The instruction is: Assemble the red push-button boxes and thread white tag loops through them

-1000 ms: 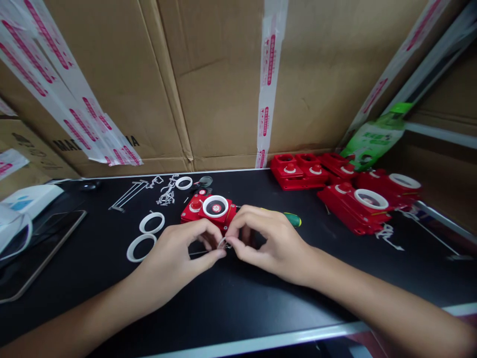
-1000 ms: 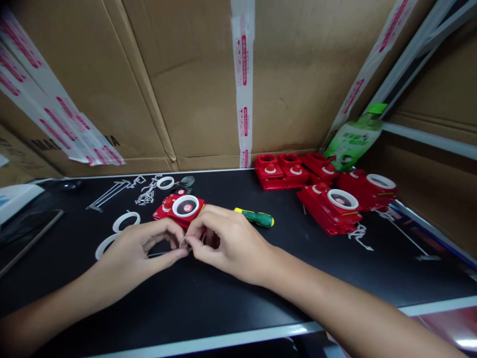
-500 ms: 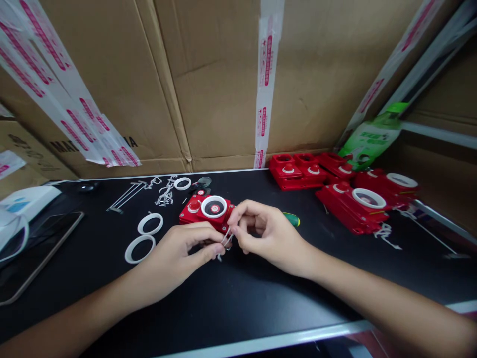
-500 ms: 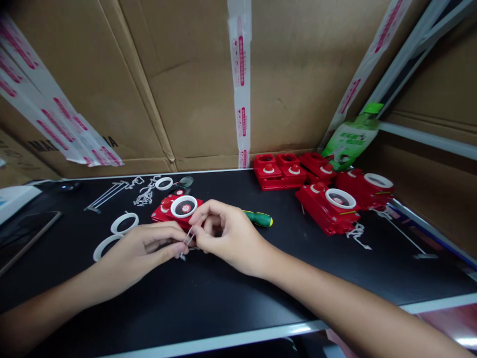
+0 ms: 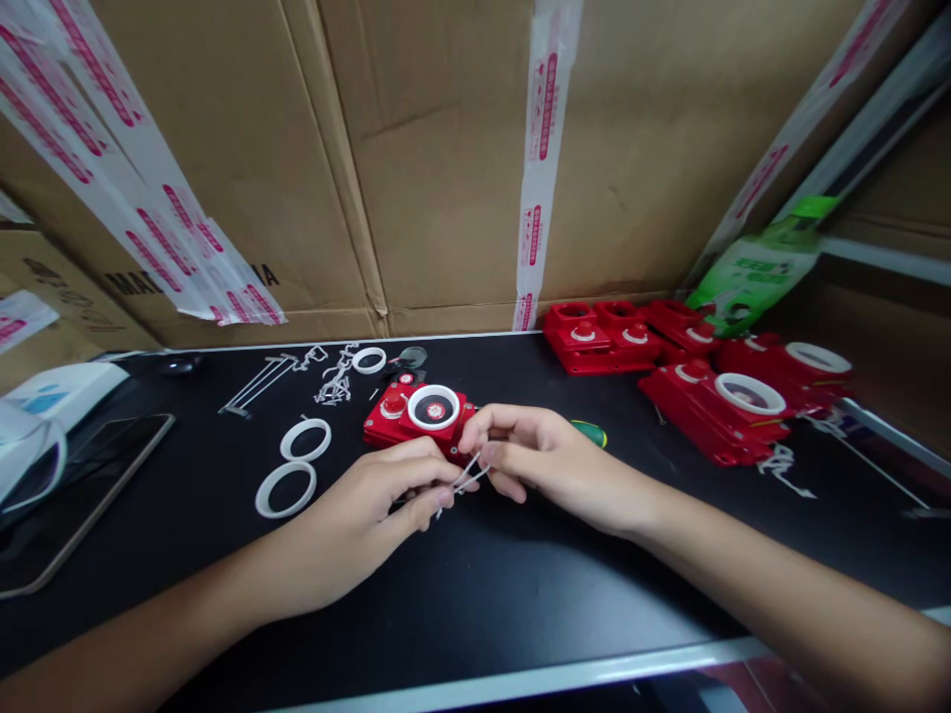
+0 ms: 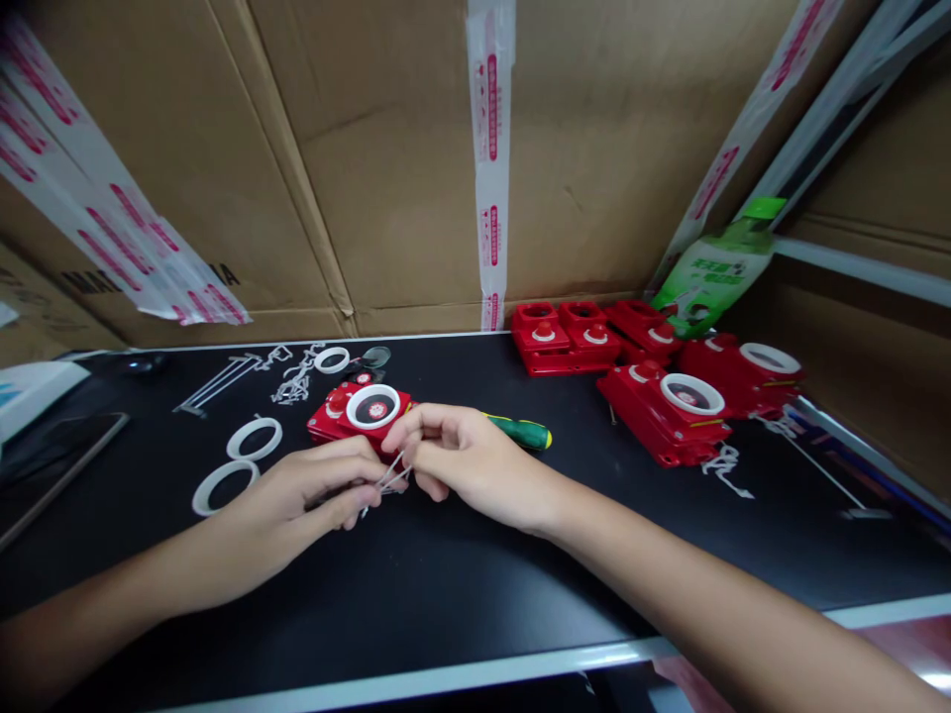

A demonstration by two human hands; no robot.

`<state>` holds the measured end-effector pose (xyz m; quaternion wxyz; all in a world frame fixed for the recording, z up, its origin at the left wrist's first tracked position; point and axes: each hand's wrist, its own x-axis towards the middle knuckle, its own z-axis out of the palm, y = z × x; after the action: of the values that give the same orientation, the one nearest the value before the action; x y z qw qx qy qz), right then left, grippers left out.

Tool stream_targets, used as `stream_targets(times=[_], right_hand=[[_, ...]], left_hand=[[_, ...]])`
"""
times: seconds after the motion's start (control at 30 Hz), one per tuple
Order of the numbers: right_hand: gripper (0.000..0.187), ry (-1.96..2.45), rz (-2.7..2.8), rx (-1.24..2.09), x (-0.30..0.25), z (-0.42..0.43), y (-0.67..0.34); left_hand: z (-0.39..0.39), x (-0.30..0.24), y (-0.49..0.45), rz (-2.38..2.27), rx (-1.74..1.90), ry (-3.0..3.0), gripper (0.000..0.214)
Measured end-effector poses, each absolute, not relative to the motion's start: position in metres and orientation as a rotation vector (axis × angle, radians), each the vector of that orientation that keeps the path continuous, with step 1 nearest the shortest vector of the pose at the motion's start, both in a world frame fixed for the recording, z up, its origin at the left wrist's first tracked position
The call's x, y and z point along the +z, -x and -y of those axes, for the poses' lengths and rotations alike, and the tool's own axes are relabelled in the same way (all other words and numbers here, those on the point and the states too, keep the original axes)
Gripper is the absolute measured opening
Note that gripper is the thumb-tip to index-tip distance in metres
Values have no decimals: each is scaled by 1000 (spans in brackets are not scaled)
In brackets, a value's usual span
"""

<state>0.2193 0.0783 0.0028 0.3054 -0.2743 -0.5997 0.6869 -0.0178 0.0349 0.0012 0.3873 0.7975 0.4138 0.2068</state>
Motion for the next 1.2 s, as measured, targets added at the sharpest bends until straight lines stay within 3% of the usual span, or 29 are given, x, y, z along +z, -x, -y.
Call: stream_targets(times=[0.23,0.37,0.5,0.6,0.73,1.03,1.2], right_hand=[[22,731,1573,1856,-1,-79,-220],[22,785,1714,1713,-1,-78,-220],[14,806,2145,1094,2,-80,-226],[24,769,2515,561,5,-82,-233],[32,793,2653,274,9,-79,-236],[11,831,2662,531,17,-78,-236],[15,743,2432,775,12,-79,-232]], left_hand=[[-32,-4,19,-1009,470,-2130,33],[-31,-1,18,-990,434,-2209,36],[-32,1,17,-999,440,-2205,31],[-33,0,16,-1012,470,-2217,28],[-35,-1,18,-995,464,-2213,29],[-34,0,19,-968,508,-2325,24],[-37,-4,19,-948,573,-2327,24]])
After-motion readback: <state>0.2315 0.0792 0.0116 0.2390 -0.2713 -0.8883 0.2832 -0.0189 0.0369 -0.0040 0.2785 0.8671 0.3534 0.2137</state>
